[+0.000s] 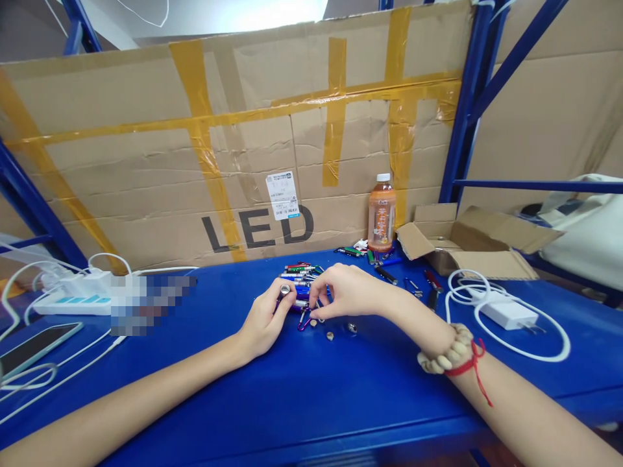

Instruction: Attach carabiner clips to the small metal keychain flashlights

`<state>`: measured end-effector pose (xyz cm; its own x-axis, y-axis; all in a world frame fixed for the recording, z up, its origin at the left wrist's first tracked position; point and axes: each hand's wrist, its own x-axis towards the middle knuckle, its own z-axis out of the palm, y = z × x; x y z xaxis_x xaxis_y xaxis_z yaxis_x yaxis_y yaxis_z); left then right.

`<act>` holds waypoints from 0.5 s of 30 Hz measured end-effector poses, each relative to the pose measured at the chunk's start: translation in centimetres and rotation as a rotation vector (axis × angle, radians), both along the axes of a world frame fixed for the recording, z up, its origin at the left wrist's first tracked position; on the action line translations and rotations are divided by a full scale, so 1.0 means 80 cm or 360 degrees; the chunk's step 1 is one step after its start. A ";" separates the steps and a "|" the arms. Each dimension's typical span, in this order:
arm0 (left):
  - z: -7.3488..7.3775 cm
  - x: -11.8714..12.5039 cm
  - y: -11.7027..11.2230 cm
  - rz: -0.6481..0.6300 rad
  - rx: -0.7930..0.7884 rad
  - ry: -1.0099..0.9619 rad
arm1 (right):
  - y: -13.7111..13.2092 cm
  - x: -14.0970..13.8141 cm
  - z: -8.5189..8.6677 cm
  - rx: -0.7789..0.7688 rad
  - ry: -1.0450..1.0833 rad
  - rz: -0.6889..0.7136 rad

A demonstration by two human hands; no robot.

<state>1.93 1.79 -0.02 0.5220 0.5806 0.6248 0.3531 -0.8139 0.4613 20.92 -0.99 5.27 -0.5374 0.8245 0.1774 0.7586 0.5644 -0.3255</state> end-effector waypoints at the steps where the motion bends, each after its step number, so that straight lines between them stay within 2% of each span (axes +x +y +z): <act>1: 0.000 0.000 0.000 0.0001 -0.0001 0.0002 | 0.000 0.000 0.000 -0.0054 -0.0013 0.0014; 4: 0.000 0.001 -0.002 0.0006 -0.0022 0.0008 | -0.002 -0.004 -0.004 -0.0182 -0.0082 0.0020; 8: 0.000 0.001 -0.002 0.0002 -0.0038 0.0015 | -0.002 -0.009 -0.012 -0.0159 -0.0148 0.0018; 12: 0.000 0.001 -0.001 0.0009 -0.0033 0.0032 | 0.002 -0.010 -0.015 -0.0027 -0.0186 0.0001; 15: 0.000 0.001 -0.002 0.0012 -0.0026 0.0029 | 0.006 -0.008 -0.014 0.0264 -0.0084 -0.0070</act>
<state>1.97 1.61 -0.01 0.5286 0.5949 0.6055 0.3678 -0.8034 0.4682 20.31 -0.54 4.14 -0.5137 0.8091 0.2854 0.7973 0.5731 -0.1895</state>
